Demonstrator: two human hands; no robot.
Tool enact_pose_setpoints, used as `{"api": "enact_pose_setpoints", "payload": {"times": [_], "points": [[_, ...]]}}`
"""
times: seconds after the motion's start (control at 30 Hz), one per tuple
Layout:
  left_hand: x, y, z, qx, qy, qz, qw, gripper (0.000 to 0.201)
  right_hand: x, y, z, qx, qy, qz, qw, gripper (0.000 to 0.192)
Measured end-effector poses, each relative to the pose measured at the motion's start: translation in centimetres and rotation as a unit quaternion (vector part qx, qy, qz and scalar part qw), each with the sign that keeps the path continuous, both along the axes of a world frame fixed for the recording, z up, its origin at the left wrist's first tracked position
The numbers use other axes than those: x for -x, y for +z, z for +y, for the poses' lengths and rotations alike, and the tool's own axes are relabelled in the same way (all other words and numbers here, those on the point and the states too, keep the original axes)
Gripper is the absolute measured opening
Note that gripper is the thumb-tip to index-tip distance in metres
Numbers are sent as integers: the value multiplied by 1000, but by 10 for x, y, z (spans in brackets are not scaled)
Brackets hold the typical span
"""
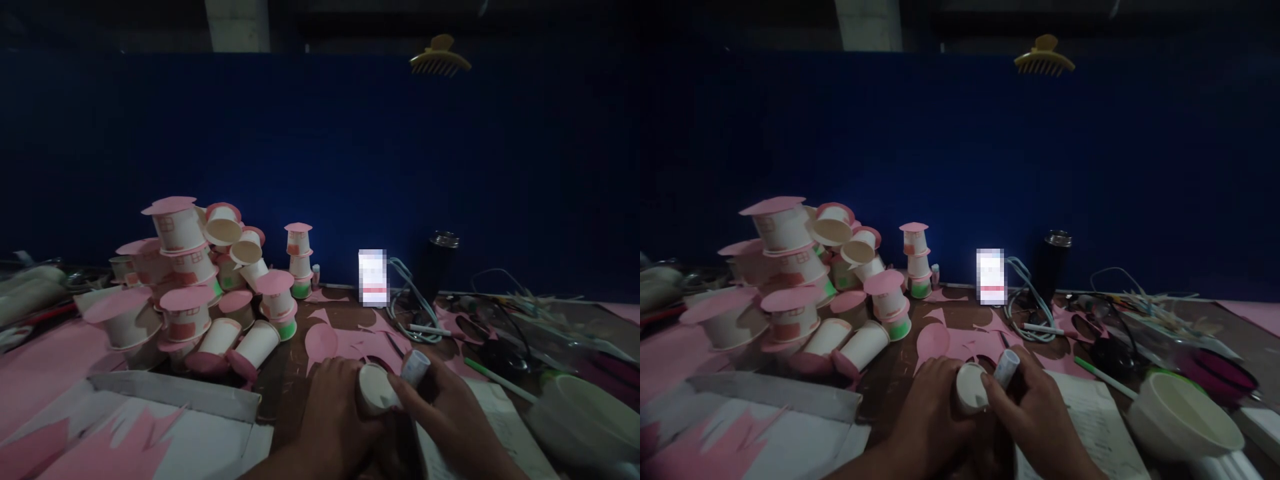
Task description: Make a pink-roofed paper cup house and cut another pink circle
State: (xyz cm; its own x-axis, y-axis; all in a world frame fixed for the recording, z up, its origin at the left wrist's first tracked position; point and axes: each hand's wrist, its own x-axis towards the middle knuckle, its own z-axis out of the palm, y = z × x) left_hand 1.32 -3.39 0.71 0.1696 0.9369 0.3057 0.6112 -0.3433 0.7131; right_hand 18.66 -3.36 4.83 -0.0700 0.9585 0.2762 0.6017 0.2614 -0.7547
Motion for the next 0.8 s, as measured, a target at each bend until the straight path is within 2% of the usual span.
{"api": "enact_pose_setpoints", "payload": {"times": [0.17, 0.3, 0.4, 0.57, 0.63, 0.8], "points": [[2, 6, 2, 40, 32, 19, 999, 36, 2, 4, -2, 36, 22, 70, 997, 28], [5, 3, 5, 56, 43, 25, 997, 48, 7, 10, -4, 57, -19, 173, 983, 30], [4, 3, 5, 54, 28, 14, 998, 51, 10, 11, -3, 93, -25, 225, 970, 34], [0, 7, 0, 50, 18, -29, 998, 75, 8, 7, 2, 148, -11, 252, 956, 39], [-1, 8, -2, 40, 9, -40, 998, 71, 5, 5, 4, 173, -8, 281, 944, 42], [-1, 8, -5, 28, -13, -58, 998, 44, 0, 3, 7, 189, 17, 330, 924, 48]]}}
